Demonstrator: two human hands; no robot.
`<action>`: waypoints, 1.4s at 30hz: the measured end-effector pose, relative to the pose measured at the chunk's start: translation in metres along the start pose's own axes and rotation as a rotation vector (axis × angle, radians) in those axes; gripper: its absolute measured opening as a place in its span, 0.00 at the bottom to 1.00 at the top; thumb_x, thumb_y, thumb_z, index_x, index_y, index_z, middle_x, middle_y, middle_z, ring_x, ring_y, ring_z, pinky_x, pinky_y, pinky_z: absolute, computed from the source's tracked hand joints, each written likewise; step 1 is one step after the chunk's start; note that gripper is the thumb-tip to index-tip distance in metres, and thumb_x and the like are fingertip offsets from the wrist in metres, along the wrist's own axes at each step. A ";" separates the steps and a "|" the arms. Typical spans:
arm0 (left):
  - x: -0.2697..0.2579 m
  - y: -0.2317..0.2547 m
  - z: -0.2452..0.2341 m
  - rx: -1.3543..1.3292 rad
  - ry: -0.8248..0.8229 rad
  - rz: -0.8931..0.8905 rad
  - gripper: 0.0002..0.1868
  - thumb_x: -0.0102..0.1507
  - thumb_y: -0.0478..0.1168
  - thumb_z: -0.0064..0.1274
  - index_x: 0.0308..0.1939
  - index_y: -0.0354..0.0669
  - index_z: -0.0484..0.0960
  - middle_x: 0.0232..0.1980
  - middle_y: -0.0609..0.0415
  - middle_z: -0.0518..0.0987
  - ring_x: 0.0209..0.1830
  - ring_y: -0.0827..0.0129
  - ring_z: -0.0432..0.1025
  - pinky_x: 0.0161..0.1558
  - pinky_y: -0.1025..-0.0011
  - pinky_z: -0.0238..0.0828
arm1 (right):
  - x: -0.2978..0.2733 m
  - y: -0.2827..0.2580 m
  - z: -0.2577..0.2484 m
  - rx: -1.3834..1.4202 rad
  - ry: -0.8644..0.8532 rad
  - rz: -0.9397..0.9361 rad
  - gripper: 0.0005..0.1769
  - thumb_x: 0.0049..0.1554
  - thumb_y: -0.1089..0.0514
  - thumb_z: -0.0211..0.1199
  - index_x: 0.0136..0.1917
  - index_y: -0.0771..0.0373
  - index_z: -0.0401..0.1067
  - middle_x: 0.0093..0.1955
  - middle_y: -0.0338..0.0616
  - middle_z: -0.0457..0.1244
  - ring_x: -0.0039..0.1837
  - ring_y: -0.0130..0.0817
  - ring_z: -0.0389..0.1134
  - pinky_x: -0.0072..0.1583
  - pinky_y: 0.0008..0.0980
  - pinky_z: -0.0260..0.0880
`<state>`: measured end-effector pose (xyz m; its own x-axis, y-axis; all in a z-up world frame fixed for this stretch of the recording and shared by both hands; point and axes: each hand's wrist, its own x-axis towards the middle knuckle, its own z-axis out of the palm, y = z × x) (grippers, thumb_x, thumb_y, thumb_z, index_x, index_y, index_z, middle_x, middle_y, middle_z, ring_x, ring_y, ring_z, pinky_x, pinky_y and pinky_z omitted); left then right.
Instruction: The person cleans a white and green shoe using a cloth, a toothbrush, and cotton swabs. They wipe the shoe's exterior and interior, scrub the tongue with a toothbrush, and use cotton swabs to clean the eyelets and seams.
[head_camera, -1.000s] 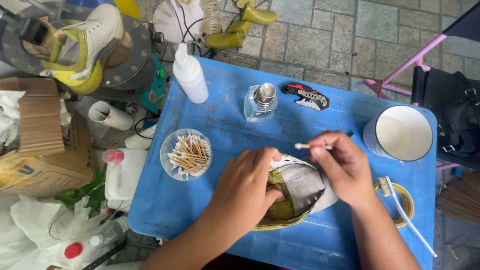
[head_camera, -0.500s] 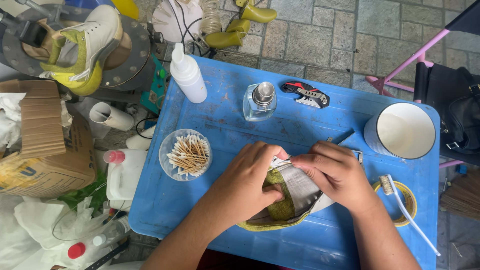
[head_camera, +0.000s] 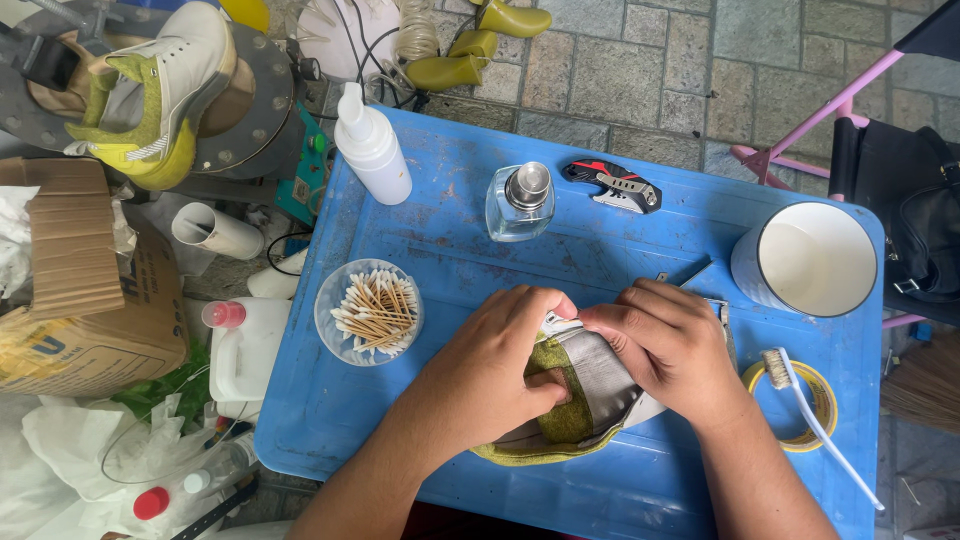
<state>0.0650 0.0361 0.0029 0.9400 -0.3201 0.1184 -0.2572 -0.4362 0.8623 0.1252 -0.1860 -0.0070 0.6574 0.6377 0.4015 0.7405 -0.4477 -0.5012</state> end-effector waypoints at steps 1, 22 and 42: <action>0.000 0.000 0.001 0.001 0.002 0.001 0.34 0.49 0.35 0.69 0.56 0.42 0.68 0.56 0.47 0.75 0.60 0.49 0.71 0.60 0.56 0.67 | 0.000 0.000 0.000 0.008 -0.007 -0.006 0.12 0.47 0.63 0.69 0.47 0.60 0.77 0.36 0.42 0.63 0.39 0.39 0.65 0.41 0.39 0.64; -0.002 0.003 -0.002 -0.044 -0.005 -0.013 0.29 0.53 0.35 0.64 0.56 0.43 0.70 0.53 0.48 0.75 0.58 0.51 0.71 0.58 0.58 0.68 | -0.014 0.001 -0.014 0.174 0.009 0.149 0.05 0.54 0.63 0.68 0.45 0.63 0.74 0.37 0.40 0.67 0.38 0.32 0.67 0.41 0.31 0.66; -0.030 0.022 0.020 0.172 0.384 0.048 0.09 0.58 0.28 0.53 0.38 0.40 0.70 0.37 0.49 0.75 0.42 0.52 0.72 0.43 0.57 0.69 | 0.039 -0.005 -0.026 -0.165 0.244 0.153 0.07 0.68 0.65 0.56 0.47 0.68 0.67 0.44 0.51 0.65 0.48 0.44 0.62 0.53 0.37 0.64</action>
<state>0.0271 0.0191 0.0088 0.9330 -0.0212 0.3593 -0.3059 -0.5728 0.7605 0.1508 -0.1757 0.0313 0.7621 0.3952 0.5128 0.6301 -0.6348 -0.4472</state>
